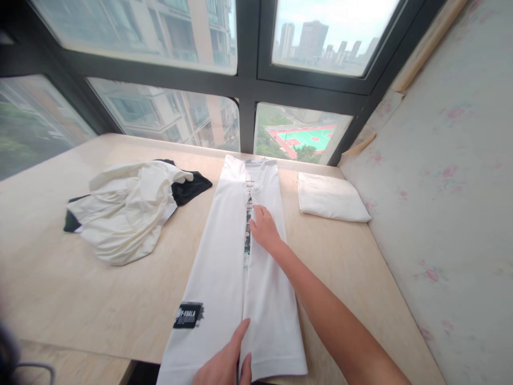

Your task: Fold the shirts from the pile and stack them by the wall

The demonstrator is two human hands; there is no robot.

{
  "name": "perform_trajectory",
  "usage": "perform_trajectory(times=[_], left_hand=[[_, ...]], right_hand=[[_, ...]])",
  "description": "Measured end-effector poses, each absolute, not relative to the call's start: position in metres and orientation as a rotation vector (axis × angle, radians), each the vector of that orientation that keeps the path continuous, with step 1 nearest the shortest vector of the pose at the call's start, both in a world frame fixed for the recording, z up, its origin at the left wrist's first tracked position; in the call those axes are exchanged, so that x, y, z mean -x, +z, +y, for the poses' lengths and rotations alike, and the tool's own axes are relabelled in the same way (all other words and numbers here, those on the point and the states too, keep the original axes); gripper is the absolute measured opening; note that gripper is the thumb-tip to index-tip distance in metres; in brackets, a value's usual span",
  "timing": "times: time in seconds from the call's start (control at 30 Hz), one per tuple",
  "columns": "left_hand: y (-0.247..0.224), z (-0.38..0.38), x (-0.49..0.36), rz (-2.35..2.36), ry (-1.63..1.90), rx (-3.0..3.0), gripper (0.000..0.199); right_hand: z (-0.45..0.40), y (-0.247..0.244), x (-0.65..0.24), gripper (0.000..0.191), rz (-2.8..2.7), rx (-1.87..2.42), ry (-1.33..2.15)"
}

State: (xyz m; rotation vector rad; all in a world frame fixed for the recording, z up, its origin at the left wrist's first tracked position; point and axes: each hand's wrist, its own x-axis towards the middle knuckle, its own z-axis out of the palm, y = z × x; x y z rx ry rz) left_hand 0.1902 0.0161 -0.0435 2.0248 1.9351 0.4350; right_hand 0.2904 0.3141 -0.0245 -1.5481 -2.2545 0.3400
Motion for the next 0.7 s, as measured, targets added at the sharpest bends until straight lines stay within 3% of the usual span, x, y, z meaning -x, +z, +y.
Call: perform_trajectory(times=[0.37,0.57,0.7], left_hand=[[-0.003,0.021,-0.141,1.89,0.798,-2.402,0.038],[-0.017,0.0,-0.1,1.727,0.412,-2.881,0.06],[-0.022,-0.005,-0.096,1.726,0.285,-2.96,0.054]], right_hand=[[0.08,-0.03,-0.355,0.052,-2.368,1.31,0.212],[0.031,-0.03,-0.392,0.052,-2.511,1.189,0.084],[0.028,-0.031,-0.396,0.052,-2.506,1.176,0.025]])
